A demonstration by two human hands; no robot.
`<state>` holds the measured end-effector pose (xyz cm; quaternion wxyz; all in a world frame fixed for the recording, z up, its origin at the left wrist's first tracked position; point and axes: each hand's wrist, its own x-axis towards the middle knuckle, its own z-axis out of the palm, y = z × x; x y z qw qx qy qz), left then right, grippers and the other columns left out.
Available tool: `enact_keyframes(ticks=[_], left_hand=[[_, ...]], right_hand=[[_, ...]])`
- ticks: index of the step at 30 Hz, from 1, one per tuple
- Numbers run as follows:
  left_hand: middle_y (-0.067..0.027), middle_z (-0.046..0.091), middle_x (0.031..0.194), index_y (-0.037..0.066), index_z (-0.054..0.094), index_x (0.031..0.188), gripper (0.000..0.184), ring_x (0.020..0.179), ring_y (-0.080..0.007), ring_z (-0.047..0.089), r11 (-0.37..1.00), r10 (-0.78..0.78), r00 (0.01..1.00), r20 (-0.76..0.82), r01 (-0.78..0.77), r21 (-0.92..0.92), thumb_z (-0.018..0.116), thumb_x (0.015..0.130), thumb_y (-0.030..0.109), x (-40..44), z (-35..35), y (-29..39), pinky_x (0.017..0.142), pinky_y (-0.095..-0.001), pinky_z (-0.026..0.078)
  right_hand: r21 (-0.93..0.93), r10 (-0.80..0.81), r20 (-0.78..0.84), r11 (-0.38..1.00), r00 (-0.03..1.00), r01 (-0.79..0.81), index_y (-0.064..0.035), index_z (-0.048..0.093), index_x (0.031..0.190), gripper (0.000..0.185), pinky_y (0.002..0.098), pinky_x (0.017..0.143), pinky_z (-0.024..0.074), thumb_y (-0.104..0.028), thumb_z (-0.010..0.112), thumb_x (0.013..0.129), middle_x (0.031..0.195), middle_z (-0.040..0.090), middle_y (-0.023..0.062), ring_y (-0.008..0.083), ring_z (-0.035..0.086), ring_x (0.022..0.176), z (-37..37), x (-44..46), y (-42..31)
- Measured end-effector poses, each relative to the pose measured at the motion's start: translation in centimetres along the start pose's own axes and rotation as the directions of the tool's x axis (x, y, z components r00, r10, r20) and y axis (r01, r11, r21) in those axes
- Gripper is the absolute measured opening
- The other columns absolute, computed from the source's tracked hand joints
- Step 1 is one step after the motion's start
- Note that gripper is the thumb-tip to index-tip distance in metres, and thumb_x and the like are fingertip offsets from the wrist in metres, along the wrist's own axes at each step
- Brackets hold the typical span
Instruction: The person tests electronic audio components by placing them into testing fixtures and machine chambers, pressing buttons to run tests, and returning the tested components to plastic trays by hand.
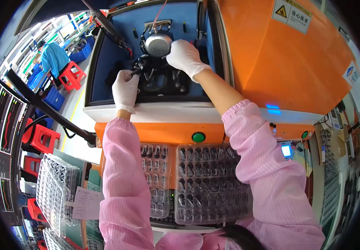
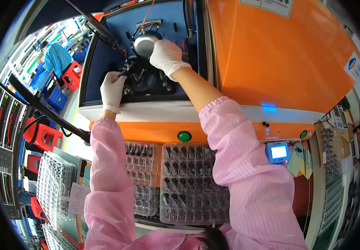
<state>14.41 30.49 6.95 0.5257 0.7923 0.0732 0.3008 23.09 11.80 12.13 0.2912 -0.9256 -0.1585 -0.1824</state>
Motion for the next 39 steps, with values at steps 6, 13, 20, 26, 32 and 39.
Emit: enact_keyframes(ticks=[6, 13, 20, 26, 32, 39], left_hand=[[-0.0087, 0.068, 0.079, 0.001, 0.064, 0.097, 0.022, 0.06, -0.0142, 0.063, 0.993, 0.089, 0.994, -0.062, -0.083, 0.082, 0.066, 0.08, 0.016, -0.4, -0.1, -0.2, 0.055, -0.0261, 0.05], [-0.0079, 0.069, 0.083, 0.002, 0.064, 0.097, 0.021, 0.07, -0.0122, 0.064, 0.984, 0.143, 0.985, -0.094, -0.132, 0.117, 0.067, 0.081, 0.016, 0.4, 0.0, -1.5, 0.059, -0.0246, 0.049], [-0.0016, 0.065, 0.081, 0.004, 0.064, 0.101, 0.015, 0.071, -0.0096, 0.058, 0.955, -0.008, 0.98, 0.199, 0.066, -0.289, 0.063, 0.087, 0.01, 1.8, -0.6, 1.1, 0.067, -0.0215, 0.046], [-0.0004, 0.062, 0.083, 0.004, 0.062, 0.103, 0.015, 0.073, -0.0084, 0.055, 0.951, 0.31, 0.872, 0.38, -0.283, -0.124, 0.059, 0.089, 0.008, 6.0, 2.0, 4.2, 0.069, -0.0218, 0.045], [-0.0021, 0.064, 0.089, 0.005, 0.061, 0.107, 0.018, 0.072, -0.0067, 0.053, 0.954, 0.204, 0.799, 0.565, -0.033, -0.298, 0.059, 0.09, 0.011, 8.5, 3.3, 2.4, 0.064, -0.0226, 0.043], [-0.0046, 0.067, 0.093, 0.005, 0.061, 0.11, 0.021, 0.065, -0.007, 0.049, 0.847, 0.221, 0.928, 0.301, -0.03, -0.531, 0.06, 0.09, 0.013, 8.1, -0.1, 0.1, 0.06, -0.0223, 0.041]], right_hand=[[0.028, 0.072, 0.147, 0.997, 0.987, -0.077, -0.0009, 0.071, 0.089, 0.029, 0.0402, 0.077, 0.0538, -0.022, 0.066, 0.069, 0.088, 0.069, 0.0212, 0.0354, 0.068, 0.089, -0.4, -0.1, -0.2], [-0.039, 0.071, -0.24, 0.996, 0.968, -0.082, 0.0018, 0.07, 0.089, 0.041, 0.0403, 0.071, 0.0522, -0.036, 0.067, 0.075, 0.087, 0.068, 0.0203, 0.0355, 0.067, 0.082, 2.5, -1.4, 0.5], [0.592, 0.265, -0.382, 0.806, 0.885, 0.014, -0.0014, 0.069, 0.08, 0.047, 0.036, 0.068, 0.0493, -0.043, 0.052, 0.093, 0.069, 0.064, 0.0108, 0.0262, 0.064, 0.067, 0.5, -0.1, 2.8], [0.837, 0.377, -0.251, 0.548, 0.892, 0.003, -0.0021, 0.068, 0.077, 0.047, 0.0289, 0.056, 0.044, -0.037, 0.044, 0.098, 0.063, 0.057, 0.0037, 0.0137, 0.054, 0.058, 1.4, 0.8, 3.4], [0.956, 0.424, -0.136, 0.292, 0.895, 0.007, -0.0012, 0.068, 0.076, 0.049, 0.0241, 0.049, 0.0377, -0.036, 0.042, 0.099, 0.06, 0.053, 0.0004, 0.0087, 0.044, 0.052, 1.1, 1.0, 3.6], [0.945, 0.396, -0.175, 0.324, 0.901, 0.041, -0.0011, 0.067, 0.075, 0.047, 0.0241, 0.048, 0.0363, -0.034, 0.043, 0.099, 0.059, 0.051, 0.0, 0.0086, 0.042, 0.049, 1.6, 1.1, 3.5]])
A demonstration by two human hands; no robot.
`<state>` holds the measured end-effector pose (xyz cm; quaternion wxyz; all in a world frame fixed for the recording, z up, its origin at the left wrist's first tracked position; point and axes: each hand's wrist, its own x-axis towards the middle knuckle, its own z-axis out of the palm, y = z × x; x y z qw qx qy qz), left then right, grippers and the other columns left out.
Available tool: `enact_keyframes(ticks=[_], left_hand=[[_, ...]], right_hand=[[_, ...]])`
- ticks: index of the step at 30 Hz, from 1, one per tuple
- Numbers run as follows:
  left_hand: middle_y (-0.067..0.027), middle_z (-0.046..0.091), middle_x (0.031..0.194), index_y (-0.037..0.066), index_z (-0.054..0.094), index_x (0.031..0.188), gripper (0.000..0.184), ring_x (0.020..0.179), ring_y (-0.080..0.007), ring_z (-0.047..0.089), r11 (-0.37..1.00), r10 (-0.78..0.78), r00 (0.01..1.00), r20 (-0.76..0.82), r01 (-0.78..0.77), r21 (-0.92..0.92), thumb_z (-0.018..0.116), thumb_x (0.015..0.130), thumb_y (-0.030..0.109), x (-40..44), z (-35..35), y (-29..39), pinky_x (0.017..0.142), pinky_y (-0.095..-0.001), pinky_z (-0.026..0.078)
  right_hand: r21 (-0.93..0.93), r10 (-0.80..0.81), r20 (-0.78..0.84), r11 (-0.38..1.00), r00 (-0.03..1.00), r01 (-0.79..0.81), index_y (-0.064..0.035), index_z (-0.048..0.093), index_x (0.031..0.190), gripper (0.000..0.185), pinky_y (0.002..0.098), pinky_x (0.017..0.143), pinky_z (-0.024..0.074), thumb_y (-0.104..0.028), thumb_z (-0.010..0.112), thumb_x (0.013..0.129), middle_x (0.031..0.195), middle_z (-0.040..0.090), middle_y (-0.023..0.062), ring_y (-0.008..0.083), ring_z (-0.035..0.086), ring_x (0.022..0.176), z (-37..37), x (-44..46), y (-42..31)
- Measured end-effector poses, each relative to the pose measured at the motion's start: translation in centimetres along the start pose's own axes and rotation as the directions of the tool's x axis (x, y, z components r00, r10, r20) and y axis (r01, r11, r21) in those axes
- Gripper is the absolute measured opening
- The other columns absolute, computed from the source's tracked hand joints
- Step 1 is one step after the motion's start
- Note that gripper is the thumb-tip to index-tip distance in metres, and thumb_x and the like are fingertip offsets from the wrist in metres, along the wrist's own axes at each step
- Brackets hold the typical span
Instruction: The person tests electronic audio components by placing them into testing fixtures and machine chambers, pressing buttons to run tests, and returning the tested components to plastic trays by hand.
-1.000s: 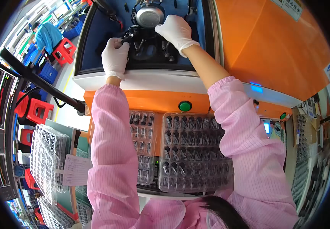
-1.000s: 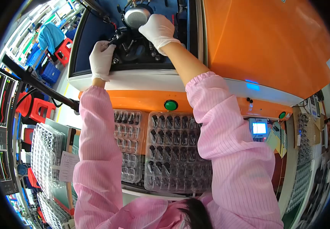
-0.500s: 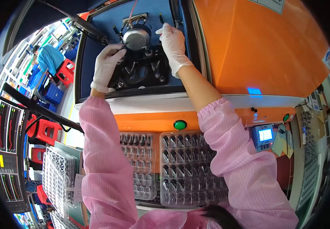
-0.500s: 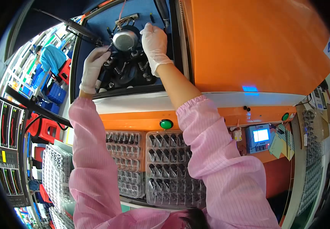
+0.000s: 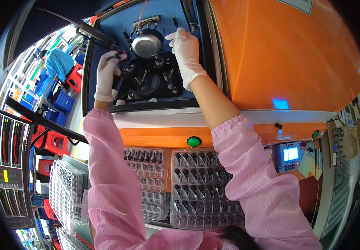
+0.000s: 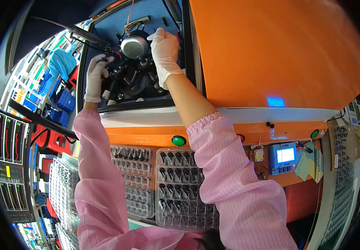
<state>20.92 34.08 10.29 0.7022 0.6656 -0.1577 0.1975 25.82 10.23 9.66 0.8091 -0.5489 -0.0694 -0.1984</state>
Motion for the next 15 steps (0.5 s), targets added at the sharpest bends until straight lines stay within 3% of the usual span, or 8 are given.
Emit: enact_keyframes(ticks=[2, 3, 6, 7, 10, 11, 14, 15], left_hand=[[-0.0053, 0.069, 0.093, 0.005, 0.062, 0.108, 0.02, 0.065, -0.0078, 0.052, 0.923, -0.087, 0.996, 0.008, 0.078, 0.378, 0.062, 0.09, 0.014, -0.8, -0.2, 0.4, 0.058, -0.0228, 0.041], [-0.0053, 0.069, 0.093, 0.005, 0.062, 0.108, 0.02, 0.065, -0.0078, 0.052, 0.92, -0.087, 0.996, 0.007, 0.078, 0.384, 0.062, 0.09, 0.014, -0.9, -0.3, 0.4, 0.058, -0.0228, 0.041], [-0.006, 0.071, 0.091, 0.004, 0.065, 0.096, 0.012, 0.066, -0.0148, 0.058, 0.729, 0.066, 0.997, 0.034, -0.072, 0.681, 0.066, 0.087, 0.012, -0.9, -0.7, -1.0, 0.065, -0.0275, 0.048], [-0.006, 0.071, 0.091, 0.004, 0.065, 0.096, 0.012, 0.066, -0.0148, 0.058, 0.729, 0.066, 0.997, 0.037, -0.073, 0.68, 0.066, 0.087, 0.012, -0.9, -0.4, -0.7, 0.065, -0.0275, 0.048], [-0.0087, 0.069, 0.089, 0.003, 0.067, 0.091, 0.012, 0.073, -0.0194, 0.063, 0.35, 0.095, 0.995, 0.041, -0.072, 0.934, 0.068, 0.083, 0.011, -1.0, 1.5, 1.3, 0.071, -0.0283, 0.05], [-0.0087, 0.069, 0.089, 0.003, 0.067, 0.091, 0.012, 0.073, -0.0194, 0.063, 0.351, 0.091, 0.995, 0.043, -0.072, 0.934, 0.068, 0.083, 0.011, -1.0, 1.7, 1.4, 0.071, -0.0283, 0.05], [-0.013, 0.068, 0.084, 0.007, 0.069, 0.092, 0.012, 0.081, -0.0267, 0.068, 0.034, 0.116, 0.958, 0.261, -0.266, 0.963, 0.068, 0.081, 0.011, -0.7, 1.6, 1.9, 0.073, -0.0318, 0.051], [-0.013, 0.068, 0.084, 0.007, 0.069, 0.092, 0.012, 0.081, -0.0267, 0.068, 0.029, 0.113, 0.959, 0.261, -0.265, 0.964, 0.068, 0.081, 0.011, -0.3, 1.4, 2.4, 0.073, -0.0318, 0.051]], right_hand=[[-0.006, -0.014, 0.013, 1.0, 1.0, 0.014, -0.0011, 0.067, 0.075, 0.047, 0.0241, 0.048, 0.0359, -0.033, 0.043, 0.099, 0.059, 0.051, -0.0002, 0.0085, 0.042, 0.049, 0.2, -0.2, -0.1], [0.012, 0.006, 0.016, 1.0, 1.0, -0.006, -0.0013, 0.067, 0.075, 0.047, 0.024, 0.048, 0.0358, -0.033, 0.043, 0.099, 0.059, 0.05, -0.0003, 0.0083, 0.042, 0.049, 0.2, -0.3, -0.1], [0.045, 0.038, 0.018, 0.998, 0.999, -0.039, -0.0017, 0.067, 0.074, 0.047, 0.0237, 0.048, 0.0355, -0.033, 0.044, 0.1, 0.059, 0.05, -0.0006, 0.0081, 0.042, 0.049, 0.1, -0.3, -0.5], [0.029, 0.016, 0.01, 0.999, 1.0, -0.016, -0.0018, 0.067, 0.074, 0.047, 0.0236, 0.047, 0.0353, -0.033, 0.044, 0.1, 0.059, 0.05, -0.0006, 0.008, 0.042, 0.049, 0.1, -0.2, -0.1], [-0.011, -0.027, -0.011, 1.0, 1.0, 0.027, -0.0021, 0.067, 0.074, 0.047, 0.0234, 0.047, 0.035, -0.033, 0.044, 0.1, 0.059, 0.05, -0.0008, 0.0078, 0.041, 0.049, 0.1, 0.1, 0.3], [-0.017, -0.033, -0.006, 0.999, 0.999, 0.033, -0.0022, 0.067, 0.075, 0.047, 0.0235, 0.047, 0.035, -0.034, 0.044, 0.1, 0.059, 0.05, -0.0008, 0.0078, 0.042, 0.049, 0.1, 0.1, 0.3], [-0.018, -0.036, 0.005, 0.999, 0.999, 0.036, -0.0024, 0.067, 0.075, 0.047, 0.0235, 0.047, 0.0349, -0.034, 0.044, 0.1, 0.059, 0.05, -0.001, 0.0078, 0.042, 0.049, 0.1, -0.3, 0.1], [-0.012, -0.015, 0.007, 1.0, 1.0, 0.015, -0.0025, 0.067, 0.075, 0.047, 0.0237, 0.047, 0.0352, -0.034, 0.043, 0.1, 0.059, 0.05, -0.0009, 0.0079, 0.042, 0.049, 0.1, -0.4, 0.0]])
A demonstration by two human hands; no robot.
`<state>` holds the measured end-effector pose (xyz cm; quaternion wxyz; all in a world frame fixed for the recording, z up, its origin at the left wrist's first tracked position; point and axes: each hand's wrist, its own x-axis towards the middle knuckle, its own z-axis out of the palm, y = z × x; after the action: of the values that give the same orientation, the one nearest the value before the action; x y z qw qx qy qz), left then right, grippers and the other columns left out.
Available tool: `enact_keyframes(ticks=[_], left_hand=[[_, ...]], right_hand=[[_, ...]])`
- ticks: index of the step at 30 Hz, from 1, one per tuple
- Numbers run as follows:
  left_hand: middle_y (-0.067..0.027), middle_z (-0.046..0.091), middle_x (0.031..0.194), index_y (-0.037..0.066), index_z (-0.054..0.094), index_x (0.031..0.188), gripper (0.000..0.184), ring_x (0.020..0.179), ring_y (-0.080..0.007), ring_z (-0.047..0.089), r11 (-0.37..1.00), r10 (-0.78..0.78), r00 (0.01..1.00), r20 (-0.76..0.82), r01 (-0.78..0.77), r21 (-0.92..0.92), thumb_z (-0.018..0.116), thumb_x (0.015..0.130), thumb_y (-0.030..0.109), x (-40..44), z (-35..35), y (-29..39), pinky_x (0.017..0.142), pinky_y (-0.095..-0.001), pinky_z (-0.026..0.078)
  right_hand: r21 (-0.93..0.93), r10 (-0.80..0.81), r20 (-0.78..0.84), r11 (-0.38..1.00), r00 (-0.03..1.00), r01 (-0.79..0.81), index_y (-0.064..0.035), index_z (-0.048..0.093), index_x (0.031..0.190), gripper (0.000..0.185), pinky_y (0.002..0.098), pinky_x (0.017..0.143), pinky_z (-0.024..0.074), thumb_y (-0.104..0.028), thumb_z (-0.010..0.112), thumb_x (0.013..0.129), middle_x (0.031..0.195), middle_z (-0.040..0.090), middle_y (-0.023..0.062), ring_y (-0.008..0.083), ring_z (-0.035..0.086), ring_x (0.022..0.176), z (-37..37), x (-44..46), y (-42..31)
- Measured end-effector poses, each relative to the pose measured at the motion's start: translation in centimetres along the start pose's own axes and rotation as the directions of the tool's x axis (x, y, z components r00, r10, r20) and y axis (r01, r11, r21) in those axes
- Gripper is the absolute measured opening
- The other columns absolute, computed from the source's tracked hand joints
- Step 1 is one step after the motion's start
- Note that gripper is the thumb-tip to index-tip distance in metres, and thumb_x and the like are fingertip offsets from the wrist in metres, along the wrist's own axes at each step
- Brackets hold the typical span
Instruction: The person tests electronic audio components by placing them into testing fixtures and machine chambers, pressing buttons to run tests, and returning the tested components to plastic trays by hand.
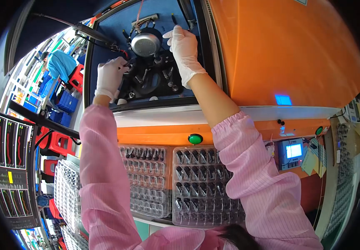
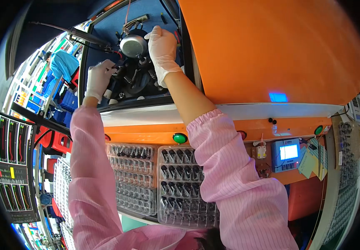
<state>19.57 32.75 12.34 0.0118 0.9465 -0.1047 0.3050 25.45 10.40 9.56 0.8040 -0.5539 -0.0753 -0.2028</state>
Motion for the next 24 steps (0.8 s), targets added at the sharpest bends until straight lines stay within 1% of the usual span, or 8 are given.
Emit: enact_keyframes(ticks=[4, 8, 11, 12, 16, 19, 22, 24], left_hand=[[-0.0104, 0.067, 0.08, 0.004, 0.066, 0.092, 0.013, 0.075, -0.02, 0.065, 0.944, 0.175, 0.944, 0.278, -0.08, -0.32, 0.068, 0.082, 0.012, 3.7, -1.4, -1.7, 0.072, -0.0317, 0.05], [-0.0112, 0.066, 0.081, 0.004, 0.066, 0.09, 0.013, 0.077, -0.0225, 0.065, 0.979, 0.2, 0.773, 0.601, -0.141, -0.145, 0.069, 0.081, 0.012, 7.4, -1.8, -1.2, 0.073, -0.0322, 0.05], [-0.0154, 0.068, 0.087, 0.005, 0.068, 0.098, 0.026, 0.079, -0.0296, 0.067, 0.985, -0.158, 0.617, 0.771, 0.047, 0.164, 0.066, 0.084, 0.027, 7.7, -0.9, -0.2, 0.073, -0.0399, 0.051], [-0.0154, 0.068, 0.087, 0.005, 0.068, 0.098, 0.026, 0.079, -0.0296, 0.067, 0.984, -0.167, 0.61, 0.775, 0.052, 0.171, 0.066, 0.084, 0.027, 7.1, -0.7, 0.1, 0.073, -0.0399, 0.051], [-0.0168, 0.068, 0.091, 0.002, 0.067, 0.102, 0.034, 0.083, -0.0271, 0.067, 0.975, -0.168, 0.893, 0.418, 0.088, 0.205, 0.065, 0.085, 0.032, 3.2, 1.0, -1.4, 0.074, -0.0362, 0.05], [-0.0143, 0.068, 0.091, 0.001, 0.066, 0.104, 0.038, 0.084, -0.0218, 0.066, 0.841, -0.299, 0.954, -0.034, 0.247, -0.481, 0.064, 0.087, 0.036, -0.7, 1.6, -2.3, 0.074, -0.0317, 0.05], [-0.0109, 0.067, 0.089, 0.001, 0.065, 0.104, 0.038, 0.079, -0.0193, 0.064, 0.728, -0.338, 0.94, 0.05, 0.294, -0.619, 0.061, 0.09, 0.036, -5.4, -3.9, -0.6, 0.072, -0.0298, 0.049], [-0.0076, 0.065, 0.086, 0.0, 0.065, 0.104, 0.035, 0.072, -0.0168, 0.06, 0.596, -0.247, 0.952, 0.183, 0.298, -0.745, 0.055, 0.093, 0.033, -9.1, -6.7, -0.7, 0.069, -0.029, 0.047]], right_hand=[[-0.004, 0.034, 0.006, 0.999, 0.999, -0.034, -0.0029, 0.067, 0.075, 0.048, 0.0244, 0.048, 0.0359, -0.035, 0.043, 0.1, 0.06, 0.051, -0.0007, 0.0083, 0.042, 0.05, -0.1, -0.2, -0.4], [-0.03, 0.023, 0.006, 0.999, 1.0, -0.023, -0.0033, 0.068, 0.075, 0.048, 0.0249, 0.048, 0.0364, -0.035, 0.042, 0.1, 0.061, 0.051, -0.0006, 0.0087, 0.043, 0.05, -0.3, 0.2, -0.5], [-0.011, 0.035, 0.018, 0.999, 0.999, -0.035, -0.0035, 0.068, 0.075, 0.049, 0.0248, 0.048, 0.0367, -0.036, 0.041, 0.1, 0.061, 0.051, -0.0007, 0.0088, 0.043, 0.05, 0.0, -0.1, -0.4], [-0.025, 0.02, 0.02, 0.999, 1.0, -0.019, -0.0036, 0.068, 0.075, 0.048, 0.0248, 0.048, 0.0368, -0.036, 0.042, 0.1, 0.061, 0.051, -0.0009, 0.0088, 0.043, 0.05, 0.0, -0.2, -0.4], [-0.052, -0.024, 0.056, 0.998, 0.998, 0.027, -0.0037, 0.068, 0.076, 0.047, 0.0249, 0.049, 0.0374, -0.034, 0.042, 0.1, 0.062, 0.051, -0.0013, 0.0088, 0.044, 0.051, 0.3, -0.4, -0.8], [-0.077, -0.024, 0.086, 0.997, 0.996, 0.031, -0.0037, 0.068, 0.077, 0.044, 0.0255, 0.051, 0.038, -0.033, 0.043, 0.1, 0.062, 0.051, -0.0015, 0.009, 0.046, 0.053, -0.4, -1.7, -0.7], [-0.099, -0.238, 0.245, 0.958, 0.94, 0.268, -0.0028, 0.067, 0.081, 0.038, 0.0282, 0.055, 0.04, -0.029, 0.046, 0.099, 0.064, 0.052, -0.0001, 0.0098, 0.048, 0.058, -1.8, -4.9, -2.5], [-0.075, -0.437, 0.472, 0.846, 0.766, 0.528, -0.0014, 0.064, 0.08, 0.031, 0.0317, 0.058, 0.0425, -0.024, 0.05, 0.096, 0.066, 0.056, 0.0045, 0.0156, 0.053, 0.061, -3.9, -7.6, -3.7]])
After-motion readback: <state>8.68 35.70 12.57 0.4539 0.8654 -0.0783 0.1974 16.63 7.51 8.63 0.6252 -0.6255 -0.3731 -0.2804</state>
